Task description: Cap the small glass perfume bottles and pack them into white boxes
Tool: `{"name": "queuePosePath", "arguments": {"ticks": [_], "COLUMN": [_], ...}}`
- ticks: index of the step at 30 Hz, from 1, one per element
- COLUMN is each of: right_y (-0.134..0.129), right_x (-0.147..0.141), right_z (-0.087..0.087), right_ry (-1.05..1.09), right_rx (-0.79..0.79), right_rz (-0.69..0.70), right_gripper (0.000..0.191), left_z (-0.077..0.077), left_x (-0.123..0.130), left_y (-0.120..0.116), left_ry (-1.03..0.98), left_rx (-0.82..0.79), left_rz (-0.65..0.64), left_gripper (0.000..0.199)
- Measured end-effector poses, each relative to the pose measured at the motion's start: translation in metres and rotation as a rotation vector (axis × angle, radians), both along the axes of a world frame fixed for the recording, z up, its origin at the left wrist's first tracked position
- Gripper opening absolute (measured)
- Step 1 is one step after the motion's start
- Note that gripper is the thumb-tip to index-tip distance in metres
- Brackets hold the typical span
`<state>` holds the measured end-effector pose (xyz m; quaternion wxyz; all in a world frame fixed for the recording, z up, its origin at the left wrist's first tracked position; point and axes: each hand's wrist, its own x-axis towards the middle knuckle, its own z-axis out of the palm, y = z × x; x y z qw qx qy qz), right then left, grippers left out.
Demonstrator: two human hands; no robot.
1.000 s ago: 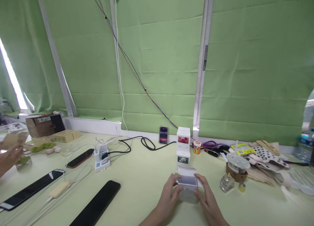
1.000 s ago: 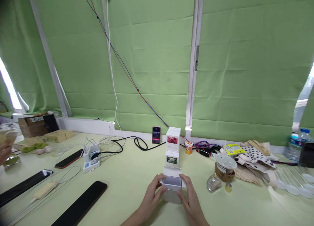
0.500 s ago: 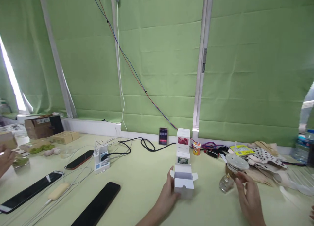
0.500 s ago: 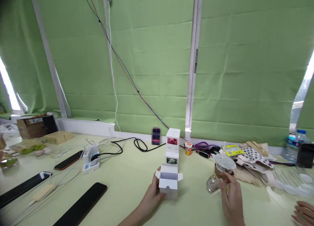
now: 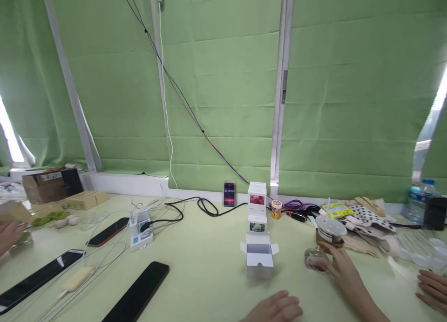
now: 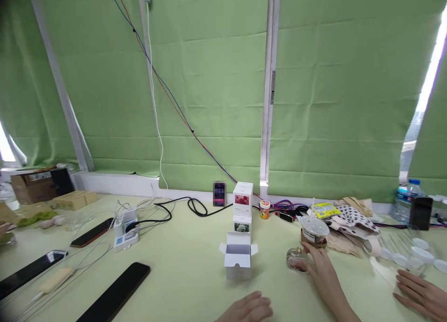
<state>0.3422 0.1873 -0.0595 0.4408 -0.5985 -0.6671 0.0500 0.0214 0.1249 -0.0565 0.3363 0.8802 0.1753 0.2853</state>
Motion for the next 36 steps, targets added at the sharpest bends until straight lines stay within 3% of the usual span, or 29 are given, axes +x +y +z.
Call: {"name": "queuePosePath", "arguments": {"ticks": [1,4,7,9,13,15,21,24,30,36], "right_y": [-0.004,-0.015,-0.022,-0.022,-0.014,-0.008,0.002,0.000,-0.005,-0.010], "right_x": [-0.003,-0.012,-0.011,-0.002,0.022,0.028,0.021,0.017,0.006,-0.001], "right_z": [0.002,0.013,0.025,0.029,0.018,0.006,-0.018,-0.013,0.004,0.009], "right_ry": [0.024,0.062,0.144,0.215,0.253,0.246,0.167,0.253,0.525,0.810], "right_rx": [-0.027,-0.077,-0.076,-0.036,0.054,-0.006,-0.103,-0.105,-0.194,-0.184], "right_rz": [0.021,0.149,0.166,0.026,-0.294,-0.336,-0.294,-0.246,0.022,0.018], "right_gripper": [0.043,0.043,0.037,0.038,0.045,0.046,0.037,0.033,0.040,0.048], "left_z": [0.000,0.006,0.011,0.011,0.012,0.014,0.022,0.019,0.016,0.024], "left_x": [0.013,0.047,0.077,0.095,0.116,0.117,0.110,0.112,0.111,0.107], "left_y": [0.002,0.015,0.033,0.043,0.052,0.051,0.048,0.051,0.053,0.052], "left_ry": [-0.021,-0.031,-0.085,-0.178,-0.412,-0.513,-0.678,-0.688,-0.667,-0.671], "left_rx": [-0.013,-0.071,-0.302,-0.413,-0.543,-0.609,-0.750,-0.772,-0.712,-0.739], "left_rz": [0.066,0.198,0.383,0.426,0.411,0.402,0.356,0.382,0.525,0.608], "left_gripper": [0.038,0.086,0.101,0.088,0.031,0.028,0.029,0.032,0.027,0.030]}}
